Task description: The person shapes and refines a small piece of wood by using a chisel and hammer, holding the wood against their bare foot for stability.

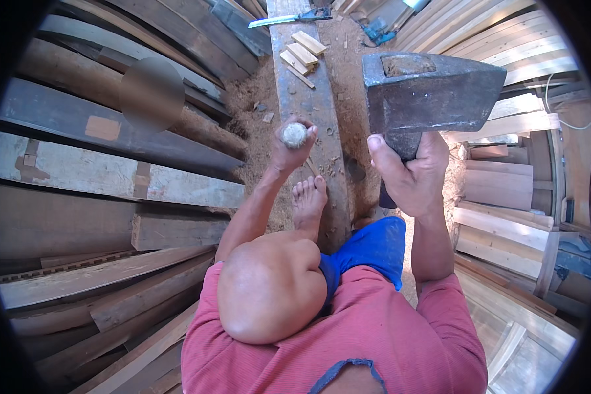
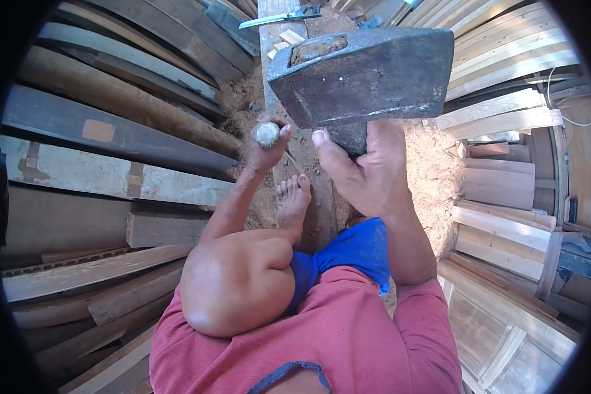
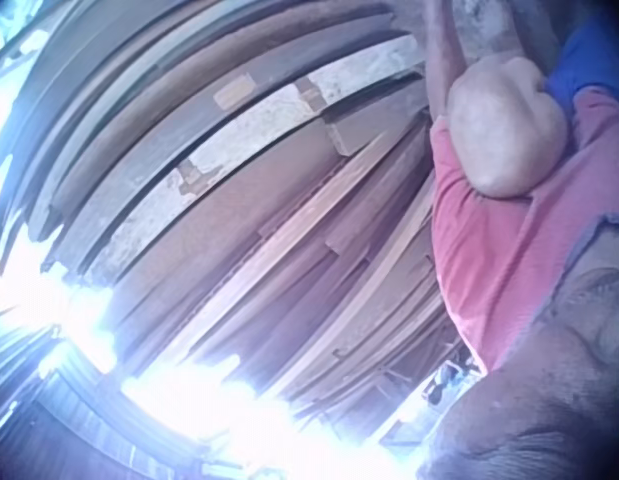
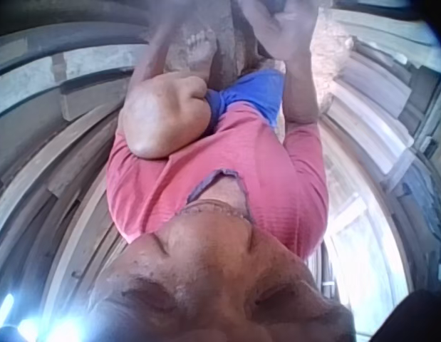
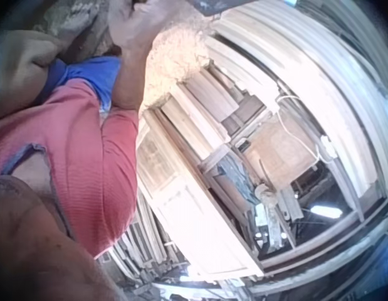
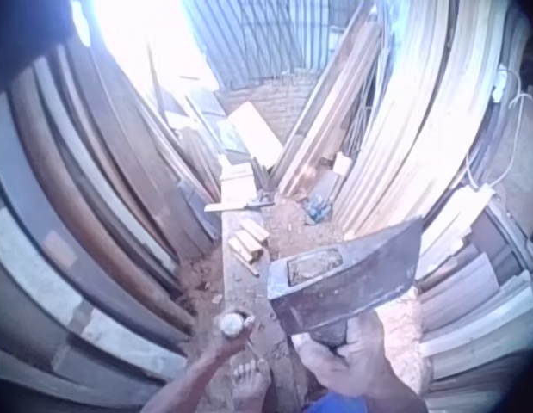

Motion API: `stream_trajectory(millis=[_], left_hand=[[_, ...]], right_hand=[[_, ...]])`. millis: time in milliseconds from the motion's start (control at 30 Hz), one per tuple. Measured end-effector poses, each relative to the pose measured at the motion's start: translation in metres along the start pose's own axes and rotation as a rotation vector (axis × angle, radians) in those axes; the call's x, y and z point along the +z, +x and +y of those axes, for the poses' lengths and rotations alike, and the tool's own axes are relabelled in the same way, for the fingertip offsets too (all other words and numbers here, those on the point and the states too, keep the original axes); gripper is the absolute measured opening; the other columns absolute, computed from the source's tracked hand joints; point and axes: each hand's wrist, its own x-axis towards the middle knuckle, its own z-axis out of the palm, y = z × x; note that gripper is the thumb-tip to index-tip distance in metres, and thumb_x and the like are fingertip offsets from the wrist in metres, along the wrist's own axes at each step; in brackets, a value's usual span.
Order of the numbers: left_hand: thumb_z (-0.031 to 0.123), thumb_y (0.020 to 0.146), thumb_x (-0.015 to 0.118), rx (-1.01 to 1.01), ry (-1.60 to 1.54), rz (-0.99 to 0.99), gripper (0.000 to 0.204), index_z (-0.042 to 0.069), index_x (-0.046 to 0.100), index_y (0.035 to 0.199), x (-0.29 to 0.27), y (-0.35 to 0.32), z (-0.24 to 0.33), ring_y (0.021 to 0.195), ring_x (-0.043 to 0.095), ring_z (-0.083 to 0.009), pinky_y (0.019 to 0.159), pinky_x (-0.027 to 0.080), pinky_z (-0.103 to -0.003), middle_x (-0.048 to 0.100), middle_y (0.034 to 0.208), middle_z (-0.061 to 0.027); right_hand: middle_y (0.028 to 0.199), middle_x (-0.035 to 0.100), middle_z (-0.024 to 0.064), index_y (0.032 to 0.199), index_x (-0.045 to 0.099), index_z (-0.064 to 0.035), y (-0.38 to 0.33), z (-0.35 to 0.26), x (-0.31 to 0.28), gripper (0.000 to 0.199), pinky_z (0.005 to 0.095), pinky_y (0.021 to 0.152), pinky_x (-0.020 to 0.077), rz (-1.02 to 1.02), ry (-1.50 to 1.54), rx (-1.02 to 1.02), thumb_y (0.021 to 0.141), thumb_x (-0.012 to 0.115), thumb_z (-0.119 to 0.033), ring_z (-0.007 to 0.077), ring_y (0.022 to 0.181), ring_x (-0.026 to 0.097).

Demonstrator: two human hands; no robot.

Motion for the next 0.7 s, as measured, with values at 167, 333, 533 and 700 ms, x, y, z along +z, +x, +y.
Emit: stream_trajectory(millis=[167,333,533,700], left_hand=[[0.012,0.084,0.069,0.128,-0.006,0.045,0.011,0.004,0.063,0.087,0.015,-0.014,-0.001,0.075,0.061,-0.0129,0.068,0.049,-0.029,0.065,0.08,-0.0038],[0.013,0.084,0.068,0.251,0.292,0.033,0.014,0.003,0.063,0.092,0.005,-0.033,-0.028,0.079,0.066,-0.0183,0.072,0.052,-0.034,0.067,0.086,-0.0063],[0.011,0.086,0.069,0.066,0.093,0.082,0.012,0.003,0.061,0.089,0.01,-0.029,-0.023,0.072,0.06,-0.0107,0.064,0.049,-0.028,0.063,0.081,-0.005],[0.01,0.086,0.071,0.032,-0.175,0.311,0.01,0.005,0.062,0.086,-0.014,0.003,-0.016,0.072,0.054,-0.0068,0.063,0.046,-0.025,0.059,0.076,0.0005]], right_hand=[[0.078,0.064,0.0108,0.101,0.062,-0.0009,0.01,0.017,0.012,0.024,0.0418,0.064,0.0499,0.255,-0.281,-0.522,0.079,0.069,-0.007,0.0301,0.065,0.061],[0.076,0.065,0.019,0.098,0.058,-0.0011,0.023,0.068,0.032,0.029,0.0474,0.068,0.0517,-0.318,-0.68,-0.394,0.081,0.067,-0.023,0.0404,0.07,0.063],[0.074,0.062,0.0231,0.098,0.057,-0.0012,0.024,0.077,0.038,0.027,0.0474,0.067,0.0491,-0.271,-0.406,-0.172,0.078,0.063,-0.018,0.0424,0.072,0.063],[0.075,0.063,0.0215,0.097,0.055,0.0021,0.035,0.104,0.046,0.029,0.0424,0.066,0.0501,-0.259,-0.319,-0.034,0.08,0.064,-0.02,0.038,0.067,0.064]])
